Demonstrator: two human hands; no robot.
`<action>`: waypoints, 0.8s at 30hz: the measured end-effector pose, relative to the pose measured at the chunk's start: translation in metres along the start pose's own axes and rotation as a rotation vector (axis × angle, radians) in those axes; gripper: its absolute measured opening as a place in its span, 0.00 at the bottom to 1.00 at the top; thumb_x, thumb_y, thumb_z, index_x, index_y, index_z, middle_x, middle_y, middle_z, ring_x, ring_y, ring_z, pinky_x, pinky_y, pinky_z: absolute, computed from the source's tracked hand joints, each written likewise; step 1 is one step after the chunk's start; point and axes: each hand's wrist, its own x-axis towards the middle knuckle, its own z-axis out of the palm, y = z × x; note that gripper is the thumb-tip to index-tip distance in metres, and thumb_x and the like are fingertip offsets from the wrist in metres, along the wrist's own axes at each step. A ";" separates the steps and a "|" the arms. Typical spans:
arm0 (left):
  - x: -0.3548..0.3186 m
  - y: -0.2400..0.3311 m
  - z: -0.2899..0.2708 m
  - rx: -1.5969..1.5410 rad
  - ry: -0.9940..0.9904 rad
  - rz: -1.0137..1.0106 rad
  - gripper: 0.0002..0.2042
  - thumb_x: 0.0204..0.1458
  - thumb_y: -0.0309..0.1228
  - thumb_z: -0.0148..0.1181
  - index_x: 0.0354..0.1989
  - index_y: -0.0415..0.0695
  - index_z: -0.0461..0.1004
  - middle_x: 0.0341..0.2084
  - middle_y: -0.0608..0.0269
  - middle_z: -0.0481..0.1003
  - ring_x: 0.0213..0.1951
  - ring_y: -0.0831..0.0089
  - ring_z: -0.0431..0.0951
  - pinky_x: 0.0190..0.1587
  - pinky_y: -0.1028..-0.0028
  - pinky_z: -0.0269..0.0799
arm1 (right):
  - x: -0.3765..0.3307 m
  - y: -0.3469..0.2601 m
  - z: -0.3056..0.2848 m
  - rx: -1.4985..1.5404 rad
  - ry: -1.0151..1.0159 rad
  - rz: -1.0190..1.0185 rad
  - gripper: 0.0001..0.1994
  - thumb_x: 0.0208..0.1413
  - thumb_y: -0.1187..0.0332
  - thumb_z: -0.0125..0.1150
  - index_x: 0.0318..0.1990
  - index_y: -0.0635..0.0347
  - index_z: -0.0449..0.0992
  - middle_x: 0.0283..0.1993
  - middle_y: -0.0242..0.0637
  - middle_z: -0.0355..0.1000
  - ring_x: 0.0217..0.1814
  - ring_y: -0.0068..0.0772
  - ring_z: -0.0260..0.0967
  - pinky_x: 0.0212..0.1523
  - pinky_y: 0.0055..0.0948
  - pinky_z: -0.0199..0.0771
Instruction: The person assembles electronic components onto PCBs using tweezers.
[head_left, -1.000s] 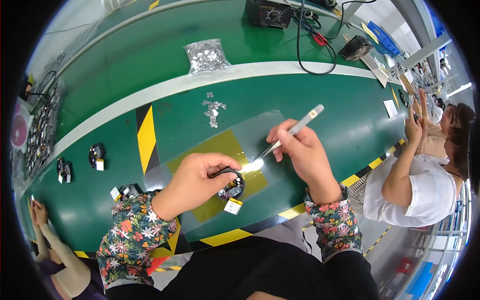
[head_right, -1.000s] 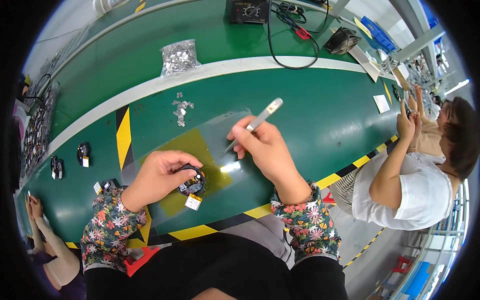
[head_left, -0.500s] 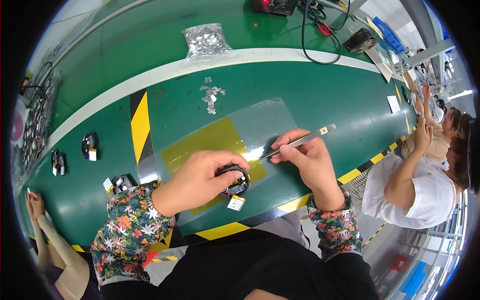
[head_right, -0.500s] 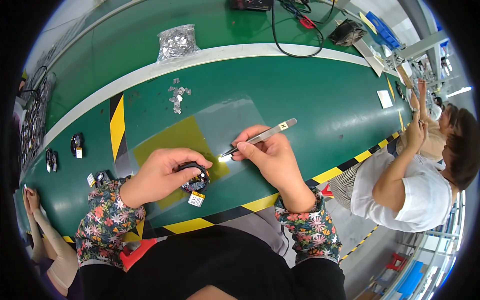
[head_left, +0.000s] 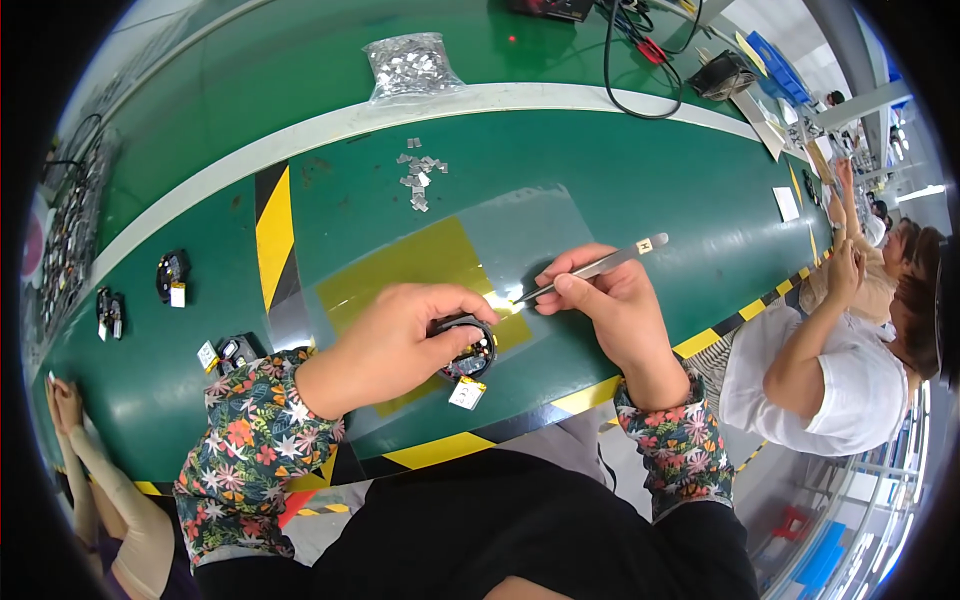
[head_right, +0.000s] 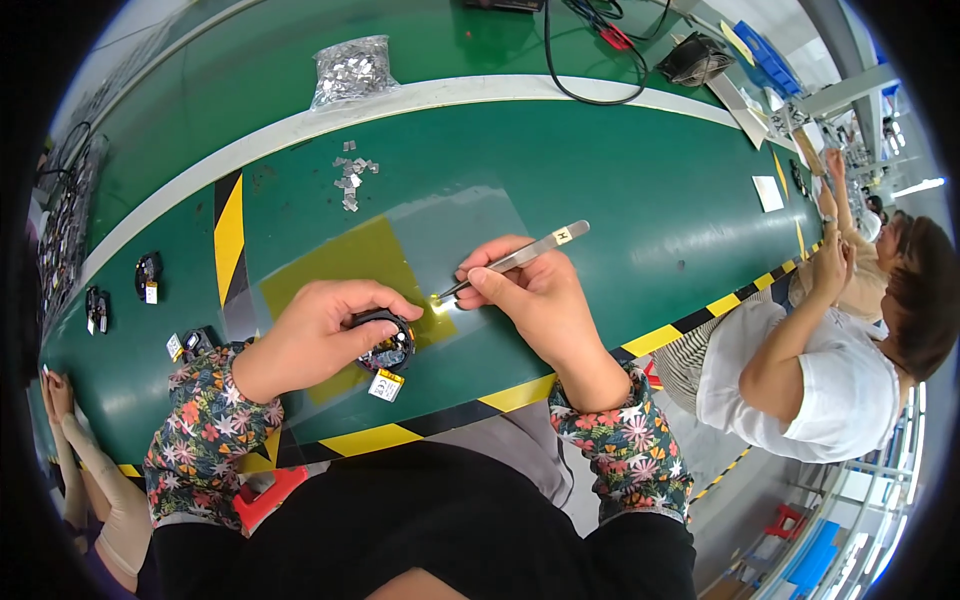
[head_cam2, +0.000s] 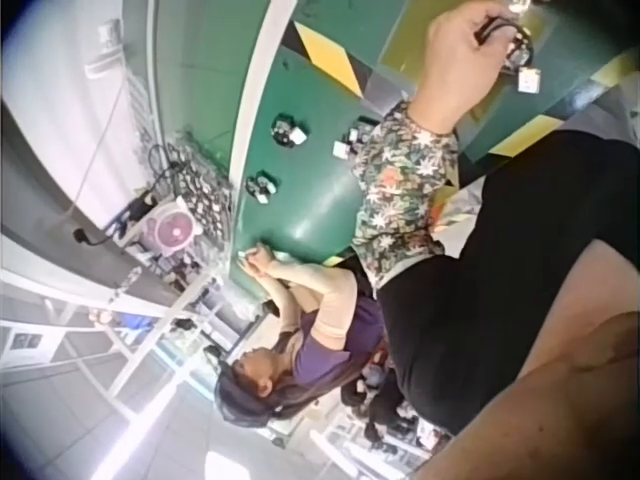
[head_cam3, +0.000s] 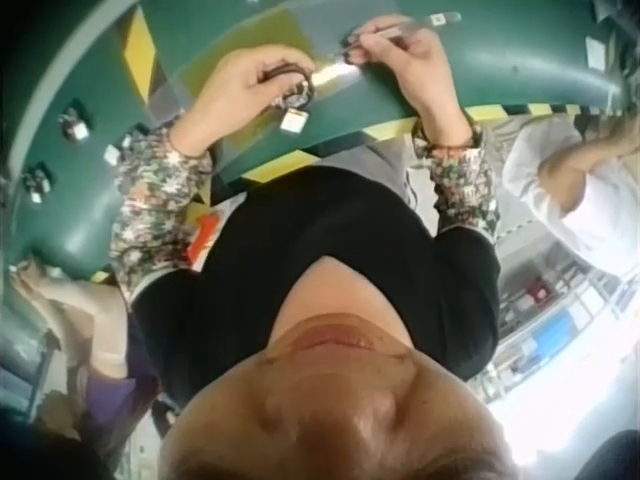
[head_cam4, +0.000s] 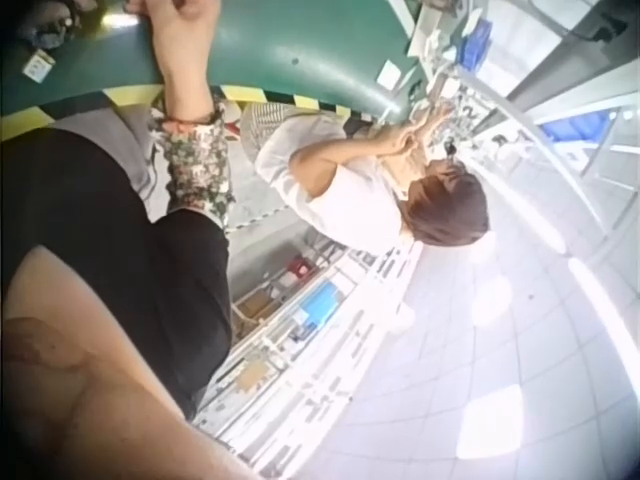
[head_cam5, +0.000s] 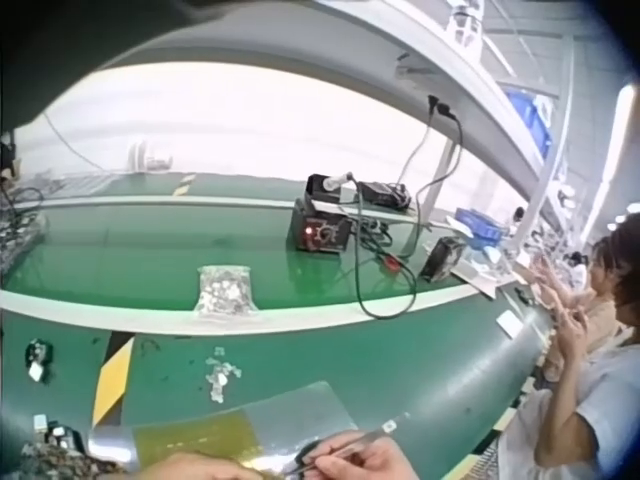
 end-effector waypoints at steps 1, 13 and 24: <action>-0.001 0.002 -0.001 0.000 0.000 -0.007 0.09 0.48 0.19 0.52 0.39 0.37 0.72 0.33 0.62 0.75 0.33 0.81 0.73 0.37 0.81 0.69 | 0.000 0.000 0.000 0.000 0.002 0.000 0.05 0.52 0.77 0.51 0.36 0.67 0.69 0.35 0.43 0.71 0.31 0.29 0.72 0.35 0.23 0.73; -0.001 0.001 -0.002 -0.098 -0.023 -0.021 0.08 0.50 0.18 0.49 0.39 0.35 0.70 0.35 0.61 0.73 0.36 0.81 0.72 0.39 0.80 0.69 | 0.001 0.003 0.000 0.058 -0.004 -0.027 0.05 0.52 0.76 0.52 0.37 0.66 0.69 0.34 0.42 0.71 0.29 0.28 0.71 0.33 0.23 0.74; 0.003 -0.007 -0.005 -0.235 -0.077 -0.018 0.11 0.47 0.16 0.51 0.40 0.35 0.69 0.36 0.61 0.72 0.38 0.79 0.72 0.41 0.80 0.68 | 0.007 -0.004 0.004 0.272 0.022 -0.033 0.08 0.52 0.73 0.54 0.40 0.62 0.67 0.32 0.42 0.72 0.28 0.25 0.69 0.31 0.20 0.70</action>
